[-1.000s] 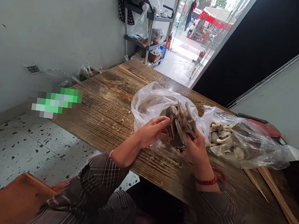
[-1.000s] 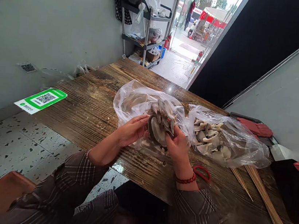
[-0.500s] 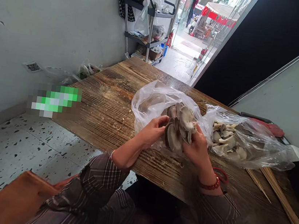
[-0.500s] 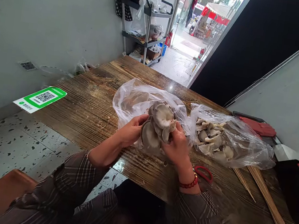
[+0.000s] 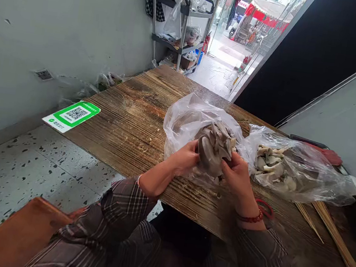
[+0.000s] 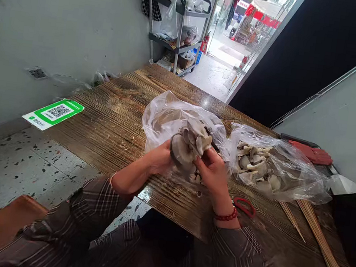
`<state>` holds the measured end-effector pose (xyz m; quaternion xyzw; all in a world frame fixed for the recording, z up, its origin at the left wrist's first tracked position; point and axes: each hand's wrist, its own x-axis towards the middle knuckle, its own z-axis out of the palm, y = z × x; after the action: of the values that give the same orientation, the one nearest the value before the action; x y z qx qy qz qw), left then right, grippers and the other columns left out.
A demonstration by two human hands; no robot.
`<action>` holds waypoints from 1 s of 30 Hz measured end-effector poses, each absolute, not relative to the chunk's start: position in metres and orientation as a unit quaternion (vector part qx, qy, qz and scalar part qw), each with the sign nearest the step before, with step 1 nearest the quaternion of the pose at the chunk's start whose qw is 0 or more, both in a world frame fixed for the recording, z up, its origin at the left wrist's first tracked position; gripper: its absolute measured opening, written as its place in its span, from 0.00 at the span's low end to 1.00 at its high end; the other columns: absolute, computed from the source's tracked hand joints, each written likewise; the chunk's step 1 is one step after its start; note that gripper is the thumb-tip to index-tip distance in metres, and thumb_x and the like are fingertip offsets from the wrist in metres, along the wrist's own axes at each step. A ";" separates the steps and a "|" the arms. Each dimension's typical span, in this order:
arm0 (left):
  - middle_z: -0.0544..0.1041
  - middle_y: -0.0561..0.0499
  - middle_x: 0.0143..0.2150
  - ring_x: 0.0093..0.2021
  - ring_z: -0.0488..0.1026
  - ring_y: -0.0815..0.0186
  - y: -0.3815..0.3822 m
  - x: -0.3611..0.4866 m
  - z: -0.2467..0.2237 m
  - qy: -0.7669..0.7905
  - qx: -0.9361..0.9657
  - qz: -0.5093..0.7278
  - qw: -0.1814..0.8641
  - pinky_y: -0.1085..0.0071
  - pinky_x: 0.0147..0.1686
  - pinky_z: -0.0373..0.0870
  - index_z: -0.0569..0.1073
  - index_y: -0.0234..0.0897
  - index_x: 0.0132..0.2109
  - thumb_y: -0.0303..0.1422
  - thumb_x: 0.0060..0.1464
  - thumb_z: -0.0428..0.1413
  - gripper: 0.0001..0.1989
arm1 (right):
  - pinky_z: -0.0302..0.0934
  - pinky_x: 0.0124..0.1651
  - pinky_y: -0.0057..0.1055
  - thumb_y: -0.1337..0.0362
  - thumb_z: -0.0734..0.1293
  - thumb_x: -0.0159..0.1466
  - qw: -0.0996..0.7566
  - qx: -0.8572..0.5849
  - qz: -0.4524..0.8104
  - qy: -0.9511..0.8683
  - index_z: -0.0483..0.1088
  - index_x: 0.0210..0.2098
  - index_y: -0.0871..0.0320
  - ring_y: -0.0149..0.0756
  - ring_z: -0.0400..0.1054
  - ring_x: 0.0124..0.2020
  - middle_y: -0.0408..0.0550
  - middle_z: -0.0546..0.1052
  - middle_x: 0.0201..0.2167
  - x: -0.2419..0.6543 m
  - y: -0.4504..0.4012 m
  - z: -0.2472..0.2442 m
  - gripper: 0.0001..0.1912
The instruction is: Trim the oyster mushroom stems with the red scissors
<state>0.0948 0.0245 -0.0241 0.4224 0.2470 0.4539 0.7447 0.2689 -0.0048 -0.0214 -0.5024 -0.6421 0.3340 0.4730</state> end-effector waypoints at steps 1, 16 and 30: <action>0.80 0.50 0.34 0.32 0.74 0.69 0.025 0.095 -0.024 0.255 0.434 0.462 0.730 0.72 0.35 0.72 0.78 0.32 0.40 0.36 0.40 0.72 0.20 | 0.70 0.45 0.38 0.57 0.72 0.59 0.466 -0.504 0.316 -0.655 0.76 0.40 0.54 0.43 0.73 0.42 0.48 0.80 0.40 0.268 -0.006 -0.018 0.11; 0.75 0.54 0.27 0.26 0.73 0.72 0.024 0.089 -0.013 0.284 0.483 0.465 0.685 0.74 0.28 0.73 0.75 0.34 0.38 0.34 0.49 0.67 0.12 | 0.70 0.33 0.29 0.56 0.76 0.56 0.649 -0.402 0.541 -0.354 0.76 0.34 0.51 0.34 0.73 0.31 0.43 0.81 0.31 0.254 0.000 -0.026 0.09; 0.76 0.55 0.26 0.22 0.72 0.73 0.020 0.097 -0.017 0.279 0.423 0.483 0.714 0.76 0.24 0.73 0.72 0.34 0.37 0.47 0.38 0.74 0.27 | 0.74 0.40 0.38 0.52 0.77 0.54 0.623 -0.379 0.523 -0.440 0.79 0.39 0.48 0.44 0.77 0.42 0.46 0.83 0.37 0.250 -0.007 -0.021 0.15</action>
<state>0.0973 0.0200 -0.0168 0.4234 0.2791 0.4827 0.7140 0.2501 -0.0065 -0.0205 -0.3793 -0.4401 0.5232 0.6235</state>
